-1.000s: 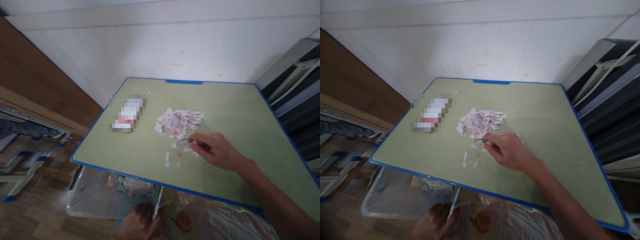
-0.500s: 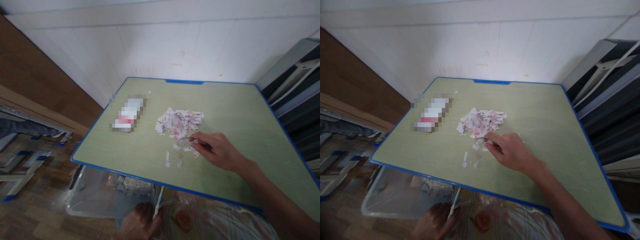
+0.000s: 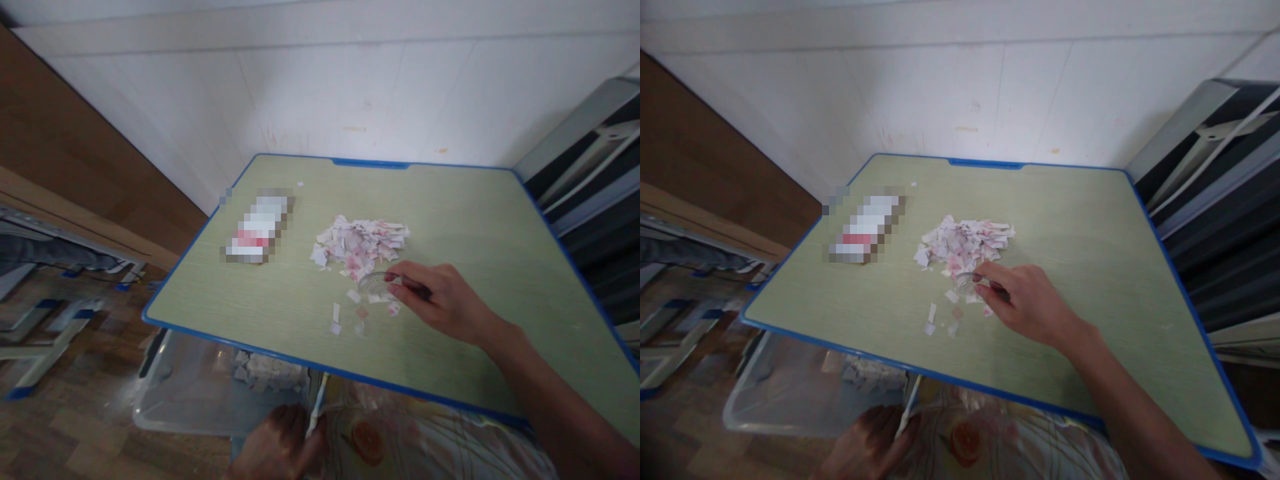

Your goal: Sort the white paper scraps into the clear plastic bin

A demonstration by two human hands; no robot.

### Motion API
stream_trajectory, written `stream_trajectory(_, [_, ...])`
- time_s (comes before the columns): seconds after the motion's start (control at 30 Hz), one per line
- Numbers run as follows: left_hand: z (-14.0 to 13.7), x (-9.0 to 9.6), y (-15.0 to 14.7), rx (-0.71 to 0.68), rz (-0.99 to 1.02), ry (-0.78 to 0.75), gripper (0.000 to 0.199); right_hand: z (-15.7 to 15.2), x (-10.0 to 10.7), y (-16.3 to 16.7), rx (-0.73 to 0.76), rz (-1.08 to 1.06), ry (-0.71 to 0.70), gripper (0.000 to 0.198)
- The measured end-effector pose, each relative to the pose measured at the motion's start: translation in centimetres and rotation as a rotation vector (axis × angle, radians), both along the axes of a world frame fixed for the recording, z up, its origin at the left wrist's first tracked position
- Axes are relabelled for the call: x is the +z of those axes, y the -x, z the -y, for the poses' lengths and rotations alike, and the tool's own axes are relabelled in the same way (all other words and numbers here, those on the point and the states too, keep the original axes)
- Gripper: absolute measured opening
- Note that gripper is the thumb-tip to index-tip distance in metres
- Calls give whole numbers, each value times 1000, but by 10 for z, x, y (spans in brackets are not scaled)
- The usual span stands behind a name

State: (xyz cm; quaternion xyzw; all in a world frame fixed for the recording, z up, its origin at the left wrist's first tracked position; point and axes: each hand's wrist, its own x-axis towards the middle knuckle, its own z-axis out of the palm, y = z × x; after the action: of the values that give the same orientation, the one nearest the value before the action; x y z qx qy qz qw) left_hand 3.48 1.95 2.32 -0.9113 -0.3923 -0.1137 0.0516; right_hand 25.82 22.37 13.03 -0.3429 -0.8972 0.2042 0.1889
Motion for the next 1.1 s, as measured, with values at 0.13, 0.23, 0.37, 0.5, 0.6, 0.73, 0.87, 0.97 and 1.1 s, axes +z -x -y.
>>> stream_trajectory(0.13, [2, -1, 0, 11, -17, 19, 24, 0, 1, 1, 77, 22, 3, 15])
stream_trajectory(0.23, [4, -1, 1, 6, -28, 39, 23, 1, 2, 1, 71, -2, 16, 15])
stream_trajectory(0.37, [4, -1, 0, 17, -23, 31, 24, 1, 0, 0, 18, -12, 17, 15])
stream_trajectory(0.5, [4, 0, 0, 8, -19, 32, 25, 0, -4, 1, 23, 42, -16, 19])
stream_trajectory(0.6, [3, 0, 0, 0, -32, 32, 25, 0, -6, 0, -2, 77, -98, 20])
stream_trajectory(0.73, [3, 0, 0, 13, -37, 37, 27, 0, -2, -3, 5, 116, -120, 19])
stream_trajectory(0.87, [2, 1, 0, 9, -36, 44, 25, 1, 2, -6, -6, 143, -112, 17])
stream_trajectory(0.97, [1, 1, 0, 2, -12, 31, 24, 1, 3, -9, -55, 161, -122, 16])
stream_trajectory(1.1, [1, 0, 0, 1, -20, 40, 26, 0, 4, -13, -62, 165, -87, 14])
